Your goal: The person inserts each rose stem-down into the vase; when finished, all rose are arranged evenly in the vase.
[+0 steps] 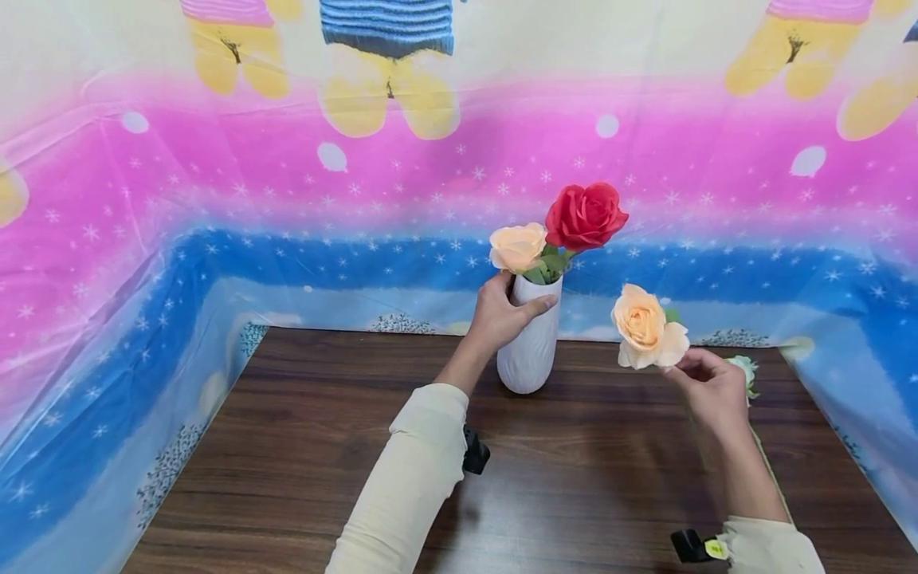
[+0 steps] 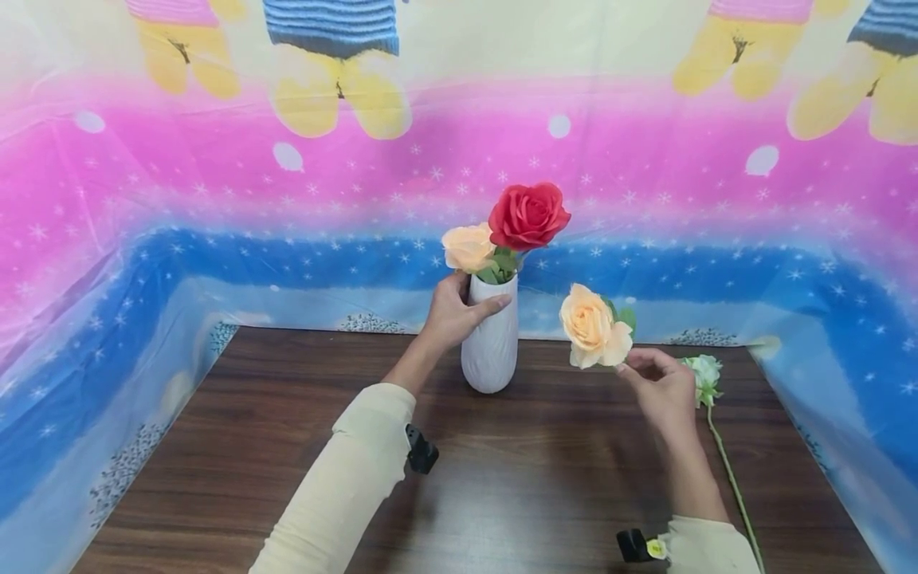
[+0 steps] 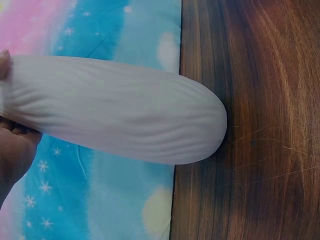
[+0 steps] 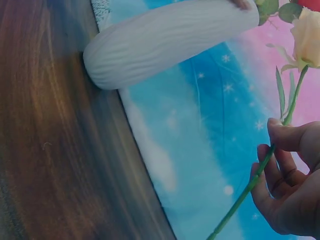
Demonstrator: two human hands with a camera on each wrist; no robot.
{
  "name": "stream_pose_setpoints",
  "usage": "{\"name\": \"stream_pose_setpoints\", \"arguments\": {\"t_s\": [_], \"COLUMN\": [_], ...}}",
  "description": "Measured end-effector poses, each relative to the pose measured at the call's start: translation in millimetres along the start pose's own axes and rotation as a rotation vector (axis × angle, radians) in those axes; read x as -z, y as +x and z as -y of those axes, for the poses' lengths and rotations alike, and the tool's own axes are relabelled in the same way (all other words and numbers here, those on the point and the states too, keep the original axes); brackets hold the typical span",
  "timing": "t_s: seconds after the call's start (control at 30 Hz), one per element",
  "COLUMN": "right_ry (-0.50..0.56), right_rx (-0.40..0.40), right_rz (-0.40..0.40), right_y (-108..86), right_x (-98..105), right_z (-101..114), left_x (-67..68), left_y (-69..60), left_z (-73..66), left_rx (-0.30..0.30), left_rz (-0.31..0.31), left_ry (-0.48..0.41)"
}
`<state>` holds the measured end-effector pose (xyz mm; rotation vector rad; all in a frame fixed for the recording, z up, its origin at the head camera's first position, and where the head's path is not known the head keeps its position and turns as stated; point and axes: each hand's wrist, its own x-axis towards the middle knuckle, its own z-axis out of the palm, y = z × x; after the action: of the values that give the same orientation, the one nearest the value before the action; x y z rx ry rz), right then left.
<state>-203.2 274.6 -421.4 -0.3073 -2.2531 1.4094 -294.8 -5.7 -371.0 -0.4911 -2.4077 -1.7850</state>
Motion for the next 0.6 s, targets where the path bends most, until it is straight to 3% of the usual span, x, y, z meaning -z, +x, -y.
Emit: {"name": "stream_pose_setpoints", "arguments": {"t_s": [0.13, 0.27, 0.5, 0.6], "right_ry": [-0.035, -0.026, 0.164, 0.196], "right_rx": [0.070, 0.089, 0.193, 0.242], "right_rz": [0.008, -0.003, -0.062, -0.101], "right_y": [1.1, 2.6, 5.8, 6.7], "right_x": [0, -1, -8, -10], "right_z": [8, 16, 27, 33], "left_x": [-0.1, -0.1, -0.8, -1.1], "left_y": [0.2, 0.7, 0.2, 0.4], "left_z": [0.5, 1.2, 0.4, 0.0], "left_rx": [-0.002, -0.003, 0.000, -0.001], "left_rz": [-0.002, -0.001, 0.002, 0.002], "left_ry": [0.005, 0.003, 0.000, 0.000]}}
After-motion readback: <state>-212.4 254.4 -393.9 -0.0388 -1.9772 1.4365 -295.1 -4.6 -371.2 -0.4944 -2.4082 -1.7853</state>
